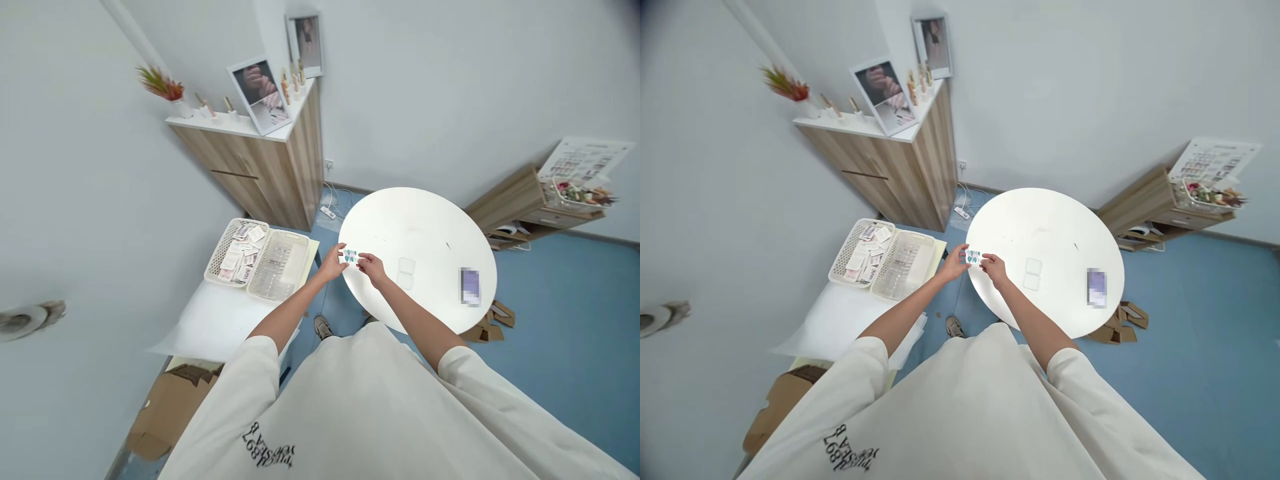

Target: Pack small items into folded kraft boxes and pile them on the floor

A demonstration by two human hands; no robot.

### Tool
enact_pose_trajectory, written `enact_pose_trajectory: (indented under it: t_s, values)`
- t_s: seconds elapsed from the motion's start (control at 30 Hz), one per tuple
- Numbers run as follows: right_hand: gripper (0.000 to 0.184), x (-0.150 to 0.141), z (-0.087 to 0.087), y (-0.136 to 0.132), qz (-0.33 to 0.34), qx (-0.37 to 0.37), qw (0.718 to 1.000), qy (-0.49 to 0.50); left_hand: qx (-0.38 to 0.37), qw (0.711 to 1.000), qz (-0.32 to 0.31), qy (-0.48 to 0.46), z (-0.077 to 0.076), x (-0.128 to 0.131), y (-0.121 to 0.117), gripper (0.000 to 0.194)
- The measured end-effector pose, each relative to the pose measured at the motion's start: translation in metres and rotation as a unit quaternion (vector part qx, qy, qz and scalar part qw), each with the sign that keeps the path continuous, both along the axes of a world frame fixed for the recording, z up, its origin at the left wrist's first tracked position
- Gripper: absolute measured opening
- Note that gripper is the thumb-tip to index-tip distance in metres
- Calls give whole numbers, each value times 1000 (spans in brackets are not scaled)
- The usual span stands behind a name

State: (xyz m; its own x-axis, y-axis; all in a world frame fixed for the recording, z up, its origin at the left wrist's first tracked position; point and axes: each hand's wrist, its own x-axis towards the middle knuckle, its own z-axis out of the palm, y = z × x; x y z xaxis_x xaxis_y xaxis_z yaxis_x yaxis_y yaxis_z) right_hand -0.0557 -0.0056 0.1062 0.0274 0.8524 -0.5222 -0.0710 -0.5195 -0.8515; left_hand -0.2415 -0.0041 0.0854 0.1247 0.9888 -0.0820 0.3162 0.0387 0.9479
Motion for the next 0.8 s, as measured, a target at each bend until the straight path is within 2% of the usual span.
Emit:
enact_pose_trajectory:
  t_s: [0.27, 0.37, 0.47, 0.63, 0.8]
  values:
    - [21, 130, -30, -26, -52, -69, 996, -14, 43, 986, -124, 106, -29, 124, -8, 72]
    - [15, 171, -44, -38, -51, -89, 995, -21, 22, 980, -161, 118, -40, 165, -16, 71]
    - [12, 207, -60, -48, -57, -101, 992, -50, -36, 978, -169, 114, -54, 200, -24, 73]
    - [5, 256, -89, -61, -53, -113, 982, -142, -189, 970, -126, 91, -75, 231, -39, 70]
    - [12, 274, -114, -57, -18, -109, 975, -192, -248, 957, -108, 105, -84, 237, -48, 62]
